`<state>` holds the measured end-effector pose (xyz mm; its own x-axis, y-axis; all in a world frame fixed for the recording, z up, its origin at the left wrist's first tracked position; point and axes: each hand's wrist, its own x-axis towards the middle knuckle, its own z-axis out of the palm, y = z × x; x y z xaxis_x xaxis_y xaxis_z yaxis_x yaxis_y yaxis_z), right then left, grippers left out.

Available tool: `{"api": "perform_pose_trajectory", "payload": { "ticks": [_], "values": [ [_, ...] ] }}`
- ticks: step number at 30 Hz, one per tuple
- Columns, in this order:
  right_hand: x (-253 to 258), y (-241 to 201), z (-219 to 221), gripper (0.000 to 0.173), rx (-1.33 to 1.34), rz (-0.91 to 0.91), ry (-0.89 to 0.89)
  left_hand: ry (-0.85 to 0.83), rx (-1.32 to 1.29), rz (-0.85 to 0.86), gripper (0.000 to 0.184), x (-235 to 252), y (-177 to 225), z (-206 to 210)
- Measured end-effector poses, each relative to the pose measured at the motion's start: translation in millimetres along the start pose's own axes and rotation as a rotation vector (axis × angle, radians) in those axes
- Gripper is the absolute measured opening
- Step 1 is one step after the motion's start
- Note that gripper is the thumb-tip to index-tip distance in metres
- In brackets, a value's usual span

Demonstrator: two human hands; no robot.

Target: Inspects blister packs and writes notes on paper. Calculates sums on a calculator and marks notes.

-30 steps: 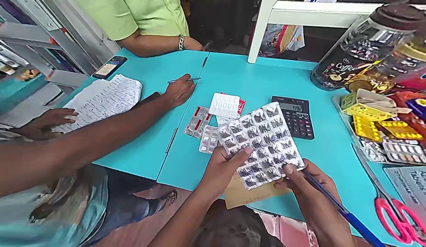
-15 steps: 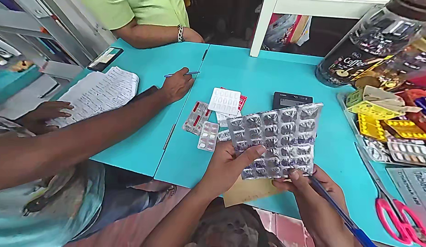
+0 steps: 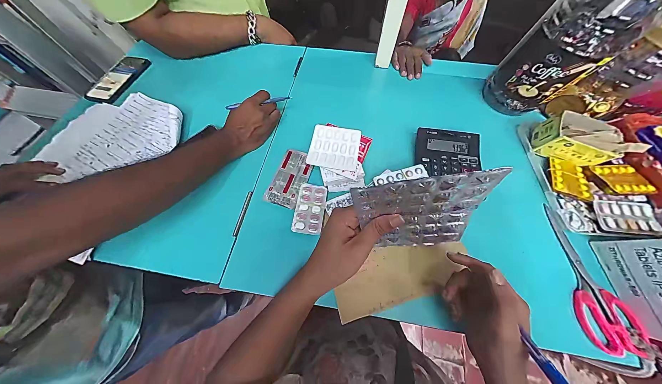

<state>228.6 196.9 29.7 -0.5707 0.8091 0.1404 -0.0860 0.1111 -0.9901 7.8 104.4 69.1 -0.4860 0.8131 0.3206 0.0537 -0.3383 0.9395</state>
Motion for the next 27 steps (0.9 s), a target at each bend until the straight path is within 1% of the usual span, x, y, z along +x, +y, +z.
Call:
{"api": "perform_pose_trajectory", "payload": {
  "ticks": [2, 4, 6, 7, 10, 11, 13, 16, 18, 23, 25, 27],
  "values": [
    [-1.6, 1.5, -0.2, 0.060, 0.086, 0.071, -0.020, 0.002, 0.028, -0.008, 0.013, 2.5, -2.4, -1.1],
    [-0.9, 5.0, 0.3, 0.063, 0.071, 0.061, -0.035, 0.003, 0.057, -0.002, 0.013, 4.9, -2.4, -2.5],
    [-1.4, 6.7, 2.5, 0.057, -0.017, 0.004, -0.040, 0.005, 0.090, 0.014, 0.014, 6.5, -3.0, -4.2],
    [-1.4, 6.5, 4.6, 0.049, -0.064, -0.028, -0.038, 0.004, 0.098, 0.020, 0.014, 7.0, -3.7, -5.1],
    [-1.1, 3.2, 12.2, 0.018, -0.123, -0.086, -0.028, -0.007, 0.088, 0.022, 0.013, 7.3, -5.9, -6.0],
    [-1.4, 2.2, 14.1, 0.014, -0.140, -0.095, -0.020, -0.009, 0.083, 0.018, 0.013, 7.5, -6.5, -5.8],
    [-2.5, 4.2, 14.7, 0.015, -0.201, -0.124, -0.020, -0.011, 0.081, 0.008, 0.013, 7.3, -8.1, -5.6],
    [-2.5, 15.4, 13.7, 0.013, -0.320, -0.213, -0.013, -0.010, 0.088, -0.011, 0.012, 7.6, -11.5, -6.6],
    [-2.2, 18.2, 14.6, 0.012, -0.363, -0.233, -0.017, -0.014, 0.087, -0.027, 0.012, 7.6, -15.2, -7.6],
    [-3.3, 14.2, 16.5, 0.010, -0.359, -0.123, 0.019, 0.001, 0.101, -0.072, 0.010, 3.9, -23.0, -8.6],
    [-4.4, 12.9, 14.6, 0.012, -0.378, -0.116, 0.003, 0.010, 0.071, -0.092, 0.011, 1.2, -23.8, -6.9],
    [-5.5, 14.3, 12.6, 0.010, -0.382, -0.144, -0.011, 0.013, 0.033, -0.148, 0.011, -1.2, -22.5, -4.4]
  ]
}}
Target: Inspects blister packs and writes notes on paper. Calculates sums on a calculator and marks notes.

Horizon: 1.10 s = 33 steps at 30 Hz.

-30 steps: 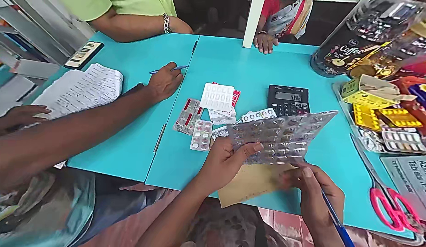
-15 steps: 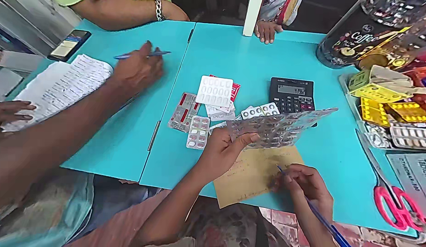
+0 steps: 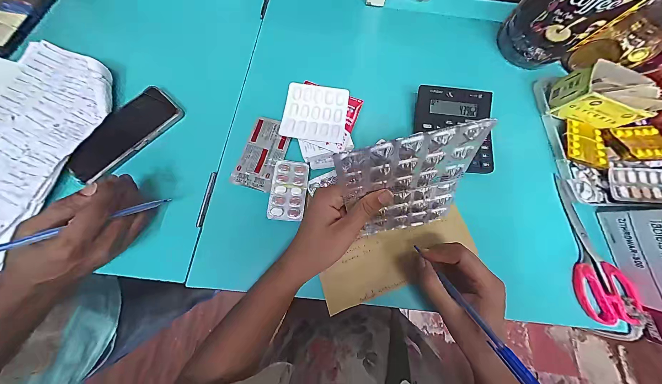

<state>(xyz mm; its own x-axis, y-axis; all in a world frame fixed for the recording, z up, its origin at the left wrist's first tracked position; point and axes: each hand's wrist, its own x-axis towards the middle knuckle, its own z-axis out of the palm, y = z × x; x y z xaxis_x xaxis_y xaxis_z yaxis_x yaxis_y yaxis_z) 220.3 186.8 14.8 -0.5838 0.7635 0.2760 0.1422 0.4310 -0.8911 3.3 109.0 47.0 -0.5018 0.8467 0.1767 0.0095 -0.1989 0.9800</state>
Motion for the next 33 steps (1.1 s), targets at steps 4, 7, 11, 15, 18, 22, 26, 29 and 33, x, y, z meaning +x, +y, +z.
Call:
{"api": "perform_pose_trajectory", "payload": {
  "ticks": [4, 7, 11, 15, 18, 22, 26, 29, 33],
  "values": [
    [0.0, -1.2, 0.3, 0.006, 0.008, 0.040, 0.010, 0.061, -0.085, -0.099, 0.013, -8.5, 0.3, 3.0],
    [3.8, -1.5, -1.2, 0.012, -0.026, 0.025, -0.008, 0.116, -0.131, -0.147, 0.016, -14.5, -5.4, 4.7],
    [9.2, 3.9, -2.4, 0.009, -0.076, 0.009, -0.022, 0.119, -0.156, -0.199, 0.017, -18.0, -8.4, 5.6],
    [7.9, 5.1, 1.3, 0.006, -0.080, 0.009, -0.009, 0.098, -0.140, -0.176, 0.016, -17.6, -8.7, 6.6],
    [7.7, 5.3, 2.7, 0.006, -0.108, 0.000, -0.004, 0.098, -0.118, -0.183, 0.016, -18.4, -9.3, 6.6],
    [7.8, 4.2, 2.8, 0.006, -0.130, -0.006, -0.013, 0.091, -0.094, -0.178, 0.016, -19.0, -11.6, 7.2],
    [8.2, 3.9, 2.6, 0.006, -0.127, -0.006, -0.012, 0.096, -0.082, -0.173, 0.015, -19.3, -12.4, 7.4],
    [7.3, 4.0, 1.6, 0.007, -0.121, 0.001, -0.007, 0.098, -0.071, -0.181, 0.015, -19.6, -11.9, 7.8],
    [7.8, 3.8, 2.6, 0.007, -0.142, -0.001, 0.011, 0.097, -0.058, -0.182, 0.016, -19.5, -12.1, 7.9]
  ]
}}
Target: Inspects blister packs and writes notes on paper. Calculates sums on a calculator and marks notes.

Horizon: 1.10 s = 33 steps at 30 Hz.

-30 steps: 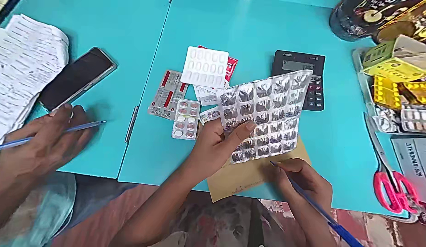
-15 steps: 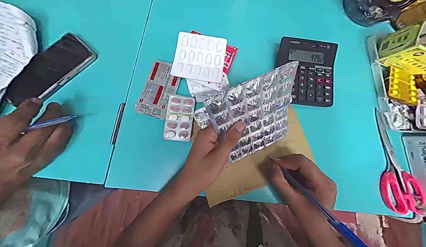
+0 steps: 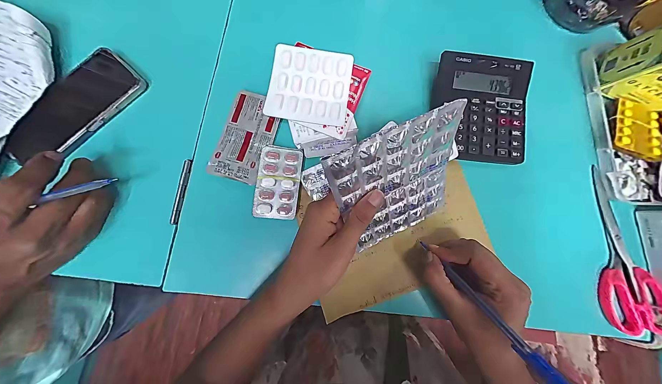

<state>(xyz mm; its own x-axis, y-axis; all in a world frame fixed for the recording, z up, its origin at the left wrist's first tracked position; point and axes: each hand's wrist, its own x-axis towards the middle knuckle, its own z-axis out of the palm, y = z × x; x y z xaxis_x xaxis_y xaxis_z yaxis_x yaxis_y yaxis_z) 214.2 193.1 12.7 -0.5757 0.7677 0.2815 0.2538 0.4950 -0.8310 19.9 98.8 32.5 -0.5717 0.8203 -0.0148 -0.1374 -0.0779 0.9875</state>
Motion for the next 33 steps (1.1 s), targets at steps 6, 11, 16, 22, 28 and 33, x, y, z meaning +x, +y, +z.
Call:
{"api": "perform_pose_trajectory", "payload": {
  "ticks": [6, 11, 16, 22, 28, 33],
  "values": [
    [0.1, -1.6, -0.7, 0.009, -0.046, -0.016, -0.016, 0.008, 0.033, -0.003, 0.014, 0.5, 1.0, 0.1],
    [0.7, -1.7, -1.2, 0.009, -0.031, 0.007, 0.010, 0.011, 0.028, -0.006, 0.015, 0.7, 0.8, 0.2],
    [0.9, -1.7, 0.2, 0.010, -0.033, 0.026, 0.033, 0.006, 0.041, -0.007, 0.015, 0.4, 1.0, 0.5],
    [0.2, -1.7, -1.4, 0.009, -0.028, 0.017, 0.020, 0.001, 0.049, 0.004, 0.015, 1.1, 0.5, 0.4],
    [0.2, -0.2, -0.8, 0.008, -0.025, 0.011, 0.048, -0.001, 0.063, -0.005, 0.016, 1.1, 1.5, 0.5],
    [1.4, -1.8, -1.4, 0.007, -0.026, 0.022, 0.055, 0.000, 0.065, 0.002, 0.016, 1.9, 1.0, 0.5]
  ]
}}
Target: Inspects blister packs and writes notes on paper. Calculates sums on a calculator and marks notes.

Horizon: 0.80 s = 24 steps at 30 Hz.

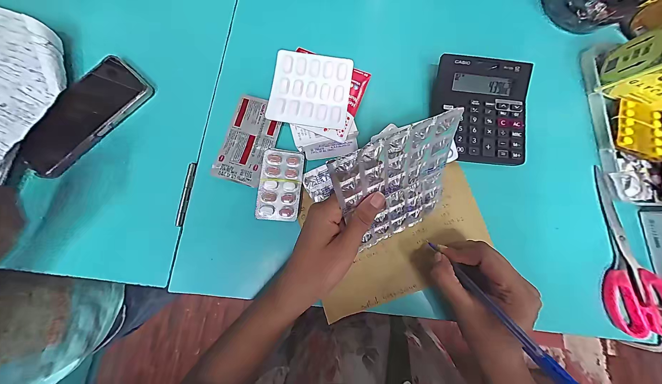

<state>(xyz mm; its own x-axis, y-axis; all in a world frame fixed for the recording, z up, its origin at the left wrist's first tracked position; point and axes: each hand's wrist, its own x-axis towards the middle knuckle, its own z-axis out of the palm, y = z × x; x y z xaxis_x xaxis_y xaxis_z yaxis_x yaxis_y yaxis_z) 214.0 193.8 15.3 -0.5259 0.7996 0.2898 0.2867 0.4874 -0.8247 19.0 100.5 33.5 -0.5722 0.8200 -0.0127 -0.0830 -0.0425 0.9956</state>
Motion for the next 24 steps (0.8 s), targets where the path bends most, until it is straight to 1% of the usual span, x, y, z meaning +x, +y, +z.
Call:
{"api": "perform_pose_trajectory", "payload": {
  "ticks": [7, 14, 24],
  "values": [
    [-1.2, 0.2, 1.9, 0.009, -0.061, -0.004, 0.019, 0.004, 0.036, -0.005, 0.014, -0.5, 0.6, -0.4],
    [-0.9, 0.4, 0.7, 0.009, -0.043, -0.002, 0.022, 0.002, 0.031, -0.007, 0.015, -0.2, 0.6, -0.6],
    [-0.3, 0.9, 1.7, 0.010, -0.091, -0.022, 0.044, 0.009, 0.056, -0.009, 0.015, 0.1, 0.4, -0.3]
  ]
}}
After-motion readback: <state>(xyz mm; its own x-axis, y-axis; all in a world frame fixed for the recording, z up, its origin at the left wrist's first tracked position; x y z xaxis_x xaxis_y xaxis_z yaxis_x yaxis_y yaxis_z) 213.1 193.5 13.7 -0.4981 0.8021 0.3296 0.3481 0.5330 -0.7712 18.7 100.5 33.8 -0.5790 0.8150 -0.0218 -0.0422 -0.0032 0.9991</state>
